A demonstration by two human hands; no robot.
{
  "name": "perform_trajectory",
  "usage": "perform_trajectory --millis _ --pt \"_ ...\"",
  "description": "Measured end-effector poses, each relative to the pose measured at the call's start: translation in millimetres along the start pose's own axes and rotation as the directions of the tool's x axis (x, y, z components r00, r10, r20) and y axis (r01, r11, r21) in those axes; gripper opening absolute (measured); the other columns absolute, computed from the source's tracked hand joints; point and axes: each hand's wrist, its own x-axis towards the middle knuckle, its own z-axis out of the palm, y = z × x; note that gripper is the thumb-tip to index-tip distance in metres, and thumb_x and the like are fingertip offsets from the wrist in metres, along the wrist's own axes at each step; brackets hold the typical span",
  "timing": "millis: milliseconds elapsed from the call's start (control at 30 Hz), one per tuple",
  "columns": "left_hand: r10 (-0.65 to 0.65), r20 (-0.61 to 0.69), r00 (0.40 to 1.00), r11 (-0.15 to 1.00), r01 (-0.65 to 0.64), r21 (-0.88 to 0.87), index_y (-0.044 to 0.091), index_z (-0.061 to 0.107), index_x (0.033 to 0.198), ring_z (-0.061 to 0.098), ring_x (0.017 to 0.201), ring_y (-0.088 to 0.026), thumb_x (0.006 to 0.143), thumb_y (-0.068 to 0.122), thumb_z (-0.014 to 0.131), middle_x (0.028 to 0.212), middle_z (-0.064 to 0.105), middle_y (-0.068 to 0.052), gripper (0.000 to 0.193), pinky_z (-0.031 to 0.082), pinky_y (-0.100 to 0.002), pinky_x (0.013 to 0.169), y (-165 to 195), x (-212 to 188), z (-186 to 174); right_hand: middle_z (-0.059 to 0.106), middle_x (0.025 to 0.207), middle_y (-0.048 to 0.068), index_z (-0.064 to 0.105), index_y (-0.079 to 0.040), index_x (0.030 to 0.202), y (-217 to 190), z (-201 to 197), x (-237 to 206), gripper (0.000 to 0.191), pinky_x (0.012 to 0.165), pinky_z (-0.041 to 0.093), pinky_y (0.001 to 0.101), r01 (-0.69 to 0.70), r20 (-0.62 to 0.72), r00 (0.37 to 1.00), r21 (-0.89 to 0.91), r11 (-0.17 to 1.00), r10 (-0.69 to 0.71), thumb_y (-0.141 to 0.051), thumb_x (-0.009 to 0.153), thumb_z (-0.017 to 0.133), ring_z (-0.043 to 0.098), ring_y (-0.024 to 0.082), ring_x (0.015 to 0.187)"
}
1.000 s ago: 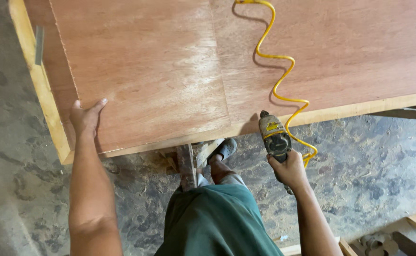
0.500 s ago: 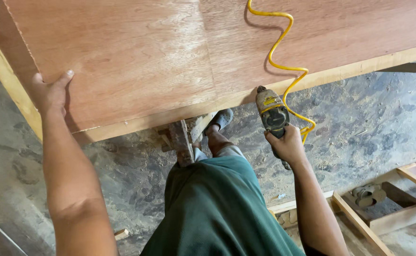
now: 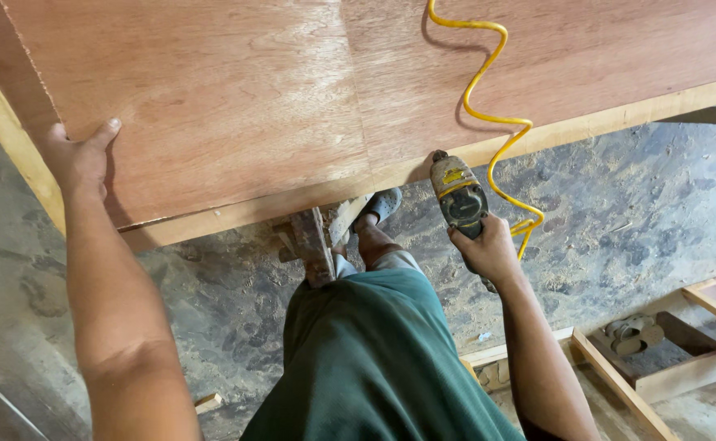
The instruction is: The person uses a pneumatic nail gun to fasten plywood panels onto wooden frames on a workbench, pressing the panel steady with one hand while nailing along the edges. They reposition and flip panels between nailing, mark a frame edge with a marker, and resume nailing another panel.
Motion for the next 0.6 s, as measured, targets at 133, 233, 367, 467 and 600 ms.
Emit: perform_trajectory --millis 133,233,367,467,600 --pt "0.057 0.005 0.998 0.998 -0.057 -0.025 -0.001 0.060 0.130 0.071 0.112 -0.023 0.085 0.015 0.092 0.125 0.072 -0.013 0.057 0.057 -0.035 0.097 -2 2 2 0.070 0.069 0.014 0.070 0.003 0.087 -3 -1 6 0.026 0.062 0.054 0.0379 -0.001 0.018 1.000 -0.031 1.000 0.002 -0.022 0.080 0.078 0.064 0.017 0.062" --pt "0.062 0.005 0.998 0.994 -0.061 -0.093 0.000 0.061 0.127 0.072 0.110 -0.022 0.082 0.014 0.091 0.124 0.072 -0.013 0.057 0.058 -0.034 0.095 -2 3 4 0.070 0.068 0.013 0.069 0.003 0.087 -5 0 10 0.026 0.060 0.053 0.0383 -0.075 0.056 0.996 0.000 0.997 0.074 -0.021 0.080 0.077 0.061 0.016 0.062" --pt "-0.008 -0.025 1.000 1.000 0.009 0.021 0.001 0.065 0.121 0.072 0.106 -0.022 0.083 0.018 0.092 0.119 0.074 -0.012 0.050 0.056 -0.035 0.092 -1 0 3 0.068 0.068 0.009 0.067 0.003 0.087 -8 0 17 0.025 0.059 0.052 0.0344 0.081 0.026 0.996 0.047 0.996 -0.082 -0.020 0.080 0.077 0.060 0.012 0.063" --pt "0.011 -0.047 0.999 0.999 -0.009 0.050 0.001 0.064 0.120 0.071 0.105 -0.023 0.083 0.018 0.094 0.118 0.073 -0.012 0.051 0.055 -0.035 0.091 -1 -3 2 0.065 0.062 0.009 0.066 0.002 0.081 -15 -1 27 0.025 0.053 0.049 0.0345 0.002 0.070 0.998 0.050 0.999 -0.006 -0.020 0.081 0.077 0.057 0.013 0.056" --pt "-0.002 -0.054 0.999 0.999 0.004 0.040 0.001 0.065 0.119 0.071 0.105 -0.022 0.083 0.018 0.094 0.118 0.074 -0.012 0.049 0.056 -0.035 0.092 -3 -5 4 0.064 0.059 0.005 0.067 0.000 0.075 -29 -4 44 0.024 0.049 0.047 0.0329 -0.040 0.102 0.994 0.116 0.992 0.028 -0.021 0.083 0.076 0.058 0.011 0.051"
